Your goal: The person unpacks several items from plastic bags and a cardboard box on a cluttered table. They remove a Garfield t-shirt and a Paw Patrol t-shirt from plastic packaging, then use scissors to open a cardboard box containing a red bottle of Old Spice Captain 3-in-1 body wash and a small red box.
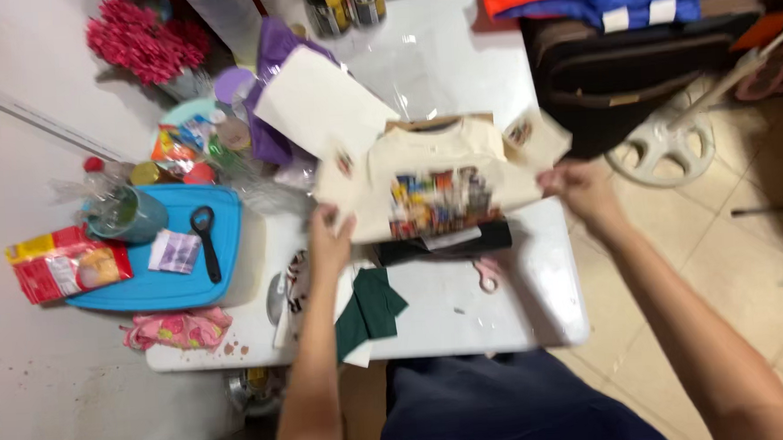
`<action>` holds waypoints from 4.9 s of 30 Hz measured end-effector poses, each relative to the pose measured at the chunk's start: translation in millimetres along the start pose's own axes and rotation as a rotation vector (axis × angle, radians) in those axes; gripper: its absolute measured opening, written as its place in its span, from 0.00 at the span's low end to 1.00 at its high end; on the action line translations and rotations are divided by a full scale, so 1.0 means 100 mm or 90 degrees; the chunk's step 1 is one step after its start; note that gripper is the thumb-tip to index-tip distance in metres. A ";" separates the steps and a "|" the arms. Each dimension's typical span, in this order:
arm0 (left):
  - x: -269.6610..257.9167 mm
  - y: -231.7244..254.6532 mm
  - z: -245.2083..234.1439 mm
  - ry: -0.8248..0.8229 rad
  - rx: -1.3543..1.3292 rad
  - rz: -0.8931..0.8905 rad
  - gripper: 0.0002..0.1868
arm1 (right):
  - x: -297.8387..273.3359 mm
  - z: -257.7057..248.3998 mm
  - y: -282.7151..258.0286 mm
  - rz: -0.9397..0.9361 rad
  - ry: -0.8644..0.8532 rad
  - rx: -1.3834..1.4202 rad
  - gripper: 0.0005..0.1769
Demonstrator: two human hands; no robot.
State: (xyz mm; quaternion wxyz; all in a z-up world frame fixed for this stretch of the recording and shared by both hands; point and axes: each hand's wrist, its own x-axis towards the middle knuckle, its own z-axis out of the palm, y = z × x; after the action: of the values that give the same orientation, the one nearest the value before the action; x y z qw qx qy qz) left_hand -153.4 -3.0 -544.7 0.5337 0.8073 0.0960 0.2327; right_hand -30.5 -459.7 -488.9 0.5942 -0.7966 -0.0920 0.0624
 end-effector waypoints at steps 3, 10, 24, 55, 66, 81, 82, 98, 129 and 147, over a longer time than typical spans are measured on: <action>-0.63 -0.35 0.11 0.004 0.031 -0.265 0.29 | -0.40 0.20 0.69 0.143 -0.009 0.099 0.11; -0.79 0.26 0.13 0.086 0.171 -0.219 0.38 | -0.59 0.35 0.63 0.088 0.063 -0.043 0.15; -0.55 1.00 1.13 -0.364 0.666 0.218 0.48 | -0.51 1.39 -0.25 -0.332 -0.104 -0.557 0.32; 1.29 1.46 0.00 0.047 0.100 0.151 0.10 | 1.05 -0.02 -0.76 -0.348 0.205 -0.109 0.11; 1.18 2.22 -0.04 -0.094 -0.395 -0.019 0.14 | 0.60 0.90 -2.37 -0.178 -0.081 0.301 0.14; -1.13 1.35 -1.41 -0.019 -0.419 -0.310 0.19 | -0.75 2.67 -1.52 -0.356 -0.320 0.069 0.38; -1.18 1.27 -1.50 -0.084 -0.417 -0.309 0.18 | -0.73 2.70 -1.48 -0.390 -0.286 0.028 0.50; -1.17 0.79 -1.65 0.086 -0.081 -0.276 0.21 | -0.71 3.00 -1.05 0.069 -0.564 0.372 0.19; -1.26 -0.75 -1.49 0.161 -0.164 -0.838 0.31 | -0.61 3.41 -0.49 0.722 -0.437 0.540 0.30; -1.02 0.26 -0.94 0.272 0.640 -0.120 0.23 | -0.91 2.73 -0.58 -0.094 -0.323 -0.063 0.42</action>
State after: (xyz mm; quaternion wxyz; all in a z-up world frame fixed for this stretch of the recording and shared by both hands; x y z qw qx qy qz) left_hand -289.2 21.6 -518.5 0.0700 0.8853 0.3733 0.2682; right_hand -180.5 -208.2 -512.8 0.5155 -0.7746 -0.2990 0.2118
